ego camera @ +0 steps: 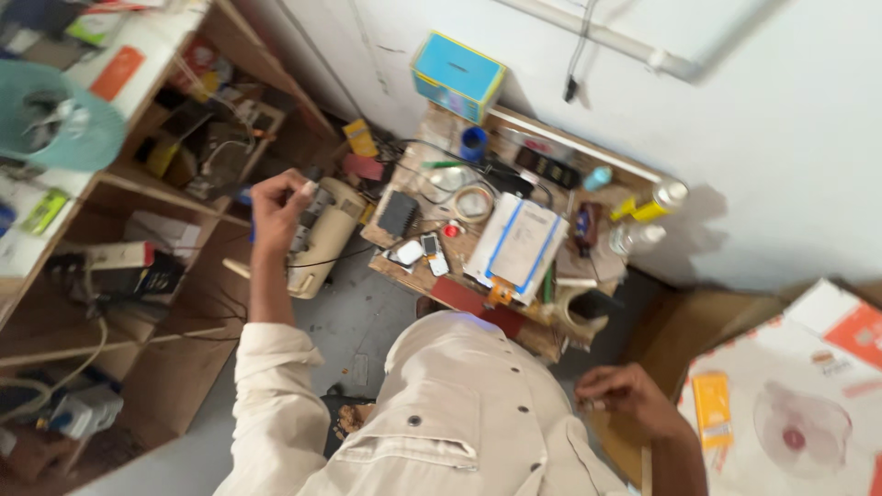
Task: The person works on a small electronic device clamped to a workbench. They use a green-handled tool to manipulate components on the device's circuit board, occasionally picking up and setting down other small items from the cluttered workspace.
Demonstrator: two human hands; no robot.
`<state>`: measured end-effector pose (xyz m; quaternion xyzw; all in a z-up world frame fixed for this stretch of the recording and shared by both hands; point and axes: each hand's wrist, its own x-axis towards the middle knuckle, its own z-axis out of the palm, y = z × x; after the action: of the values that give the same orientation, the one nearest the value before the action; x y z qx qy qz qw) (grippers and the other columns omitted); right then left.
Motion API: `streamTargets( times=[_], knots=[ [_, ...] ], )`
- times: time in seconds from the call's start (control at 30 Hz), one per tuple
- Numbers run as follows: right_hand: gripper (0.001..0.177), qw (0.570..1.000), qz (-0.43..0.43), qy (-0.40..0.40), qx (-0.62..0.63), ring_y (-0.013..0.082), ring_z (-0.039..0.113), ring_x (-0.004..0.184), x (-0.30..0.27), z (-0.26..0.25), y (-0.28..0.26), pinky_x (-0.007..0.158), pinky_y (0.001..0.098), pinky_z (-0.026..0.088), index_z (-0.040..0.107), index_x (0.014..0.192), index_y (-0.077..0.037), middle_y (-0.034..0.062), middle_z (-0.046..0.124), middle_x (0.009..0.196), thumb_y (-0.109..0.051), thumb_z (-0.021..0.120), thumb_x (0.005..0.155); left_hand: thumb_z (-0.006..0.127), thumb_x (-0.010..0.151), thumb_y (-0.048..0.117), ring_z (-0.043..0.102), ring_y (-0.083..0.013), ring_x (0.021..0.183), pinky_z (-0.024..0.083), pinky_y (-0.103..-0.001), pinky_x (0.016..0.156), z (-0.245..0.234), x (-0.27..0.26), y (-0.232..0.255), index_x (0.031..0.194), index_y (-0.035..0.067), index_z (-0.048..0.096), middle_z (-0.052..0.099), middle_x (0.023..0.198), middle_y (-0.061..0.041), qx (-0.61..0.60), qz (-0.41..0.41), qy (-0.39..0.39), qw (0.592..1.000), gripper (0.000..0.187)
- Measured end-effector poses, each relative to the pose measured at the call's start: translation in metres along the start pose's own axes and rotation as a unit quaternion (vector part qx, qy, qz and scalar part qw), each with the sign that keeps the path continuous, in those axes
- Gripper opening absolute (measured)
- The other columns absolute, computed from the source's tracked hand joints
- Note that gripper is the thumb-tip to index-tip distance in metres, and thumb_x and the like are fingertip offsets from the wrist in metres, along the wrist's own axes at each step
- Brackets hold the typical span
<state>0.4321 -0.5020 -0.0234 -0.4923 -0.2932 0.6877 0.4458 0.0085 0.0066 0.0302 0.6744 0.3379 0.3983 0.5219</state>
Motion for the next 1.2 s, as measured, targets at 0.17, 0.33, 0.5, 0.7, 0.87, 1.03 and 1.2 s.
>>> streamTargets(
  times=[0.17, 0.33, 0.5, 0.7, 0.87, 1.03, 1.2],
  knots=[
    [0.031, 0.981, -0.092, 0.0, 0.169, 0.0283, 0.073, 0.077, 0.002, -0.01, 0.02, 0.066, 0.0383, 0.06, 0.081, 0.094, 0.001, 0.0228, 0.076, 0.09, 0.015, 0.081, 0.067, 0.075, 0.095, 0.008, 0.04, -0.0037, 0.064, 0.031, -0.026, 0.057, -0.002, 0.0, -0.023, 0.077, 0.002, 0.06, 0.051, 0.069, 0.005, 0.142, -0.053, 0.048, 0.987, 0.024],
    [0.019, 0.881, -0.309, -0.016, 0.357, 0.0193, 0.067, 0.073, -0.003, 0.009, 0.007, 0.063, 0.03, 0.057, 0.078, 0.103, -0.003, 0.013, 0.071, 0.088, -0.011, 0.084, 0.087, 0.075, 0.089, 0.012, 0.045, -0.0076, 0.06, 0.037, -0.028, 0.054, 0.013, -0.016, -0.095, 0.082, 0.001, 0.069, 0.056, 0.063, 0.0, 0.262, -0.105, -0.034, 0.959, 0.014],
    [0.013, 0.737, -0.442, 0.126, 0.495, 0.0128, 0.068, 0.09, -0.012, 0.002, -0.021, 0.084, 0.0253, 0.059, 0.071, 0.108, -0.01, 0.0036, 0.068, 0.101, -0.007, 0.079, 0.099, 0.066, 0.085, 0.006, 0.061, -0.0107, 0.068, 0.05, -0.029, 0.062, 0.09, -0.071, -0.143, 0.086, 0.0, 0.073, 0.072, 0.075, -0.005, 0.172, -0.131, -0.218, 0.952, 0.01],
    [0.013, 0.607, -0.547, 0.368, 0.443, 0.0155, 0.069, 0.102, -0.035, -0.011, -0.082, 0.096, 0.0247, 0.061, 0.067, 0.108, -0.002, 0.0082, 0.07, 0.112, 0.004, 0.074, 0.099, 0.079, 0.088, 0.017, 0.066, -0.013, 0.075, 0.054, -0.031, 0.069, 0.191, -0.119, -0.09, 0.083, 0.001, 0.07, 0.07, 0.078, -0.005, 0.123, -0.189, -0.343, 0.912, 0.019],
    [0.013, 0.502, -0.339, 0.784, -0.137, 0.0192, 0.071, 0.09, -0.046, -0.04, -0.097, 0.08, 0.0303, 0.06, 0.074, 0.098, -0.003, 0.0086, 0.075, 0.098, 0.009, 0.07, 0.098, 0.079, 0.09, 0.013, 0.058, -0.0152, 0.07, 0.047, -0.03, 0.065, 0.198, -0.102, -0.026, 0.081, -0.002, 0.071, 0.065, 0.075, -0.007, 0.083, -0.103, -0.537, 0.833, 0.019],
    [0.031, 0.601, 0.055, 0.528, -0.597, 0.0298, 0.069, 0.091, -0.056, -0.075, -0.039, 0.08, 0.0391, 0.055, 0.078, 0.091, -0.006, 0.0115, 0.073, 0.097, 0.017, 0.066, 0.074, 0.077, 0.083, 0.006, 0.062, -0.0088, 0.075, 0.05, -0.026, 0.065, 0.159, -0.042, -0.013, 0.084, 0.002, 0.071, 0.068, 0.08, 0.0, -0.028, -0.157, -0.494, 0.855, 0.007],
    [0.038, 0.937, 0.009, 0.134, -0.321, 0.0215, 0.077, 0.088, -0.035, -0.044, -0.002, 0.078, 0.0344, 0.063, 0.084, 0.091, -0.002, 0.0113, 0.082, 0.097, 0.017, 0.064, 0.065, 0.07, 0.09, -0.001, 0.054, -0.0065, 0.071, 0.043, -0.025, 0.063, 0.106, 0.034, -0.007, 0.082, 0.003, 0.068, 0.065, 0.079, 0.0, -0.087, -0.068, -0.316, 0.942, 0.009]
  ],
)
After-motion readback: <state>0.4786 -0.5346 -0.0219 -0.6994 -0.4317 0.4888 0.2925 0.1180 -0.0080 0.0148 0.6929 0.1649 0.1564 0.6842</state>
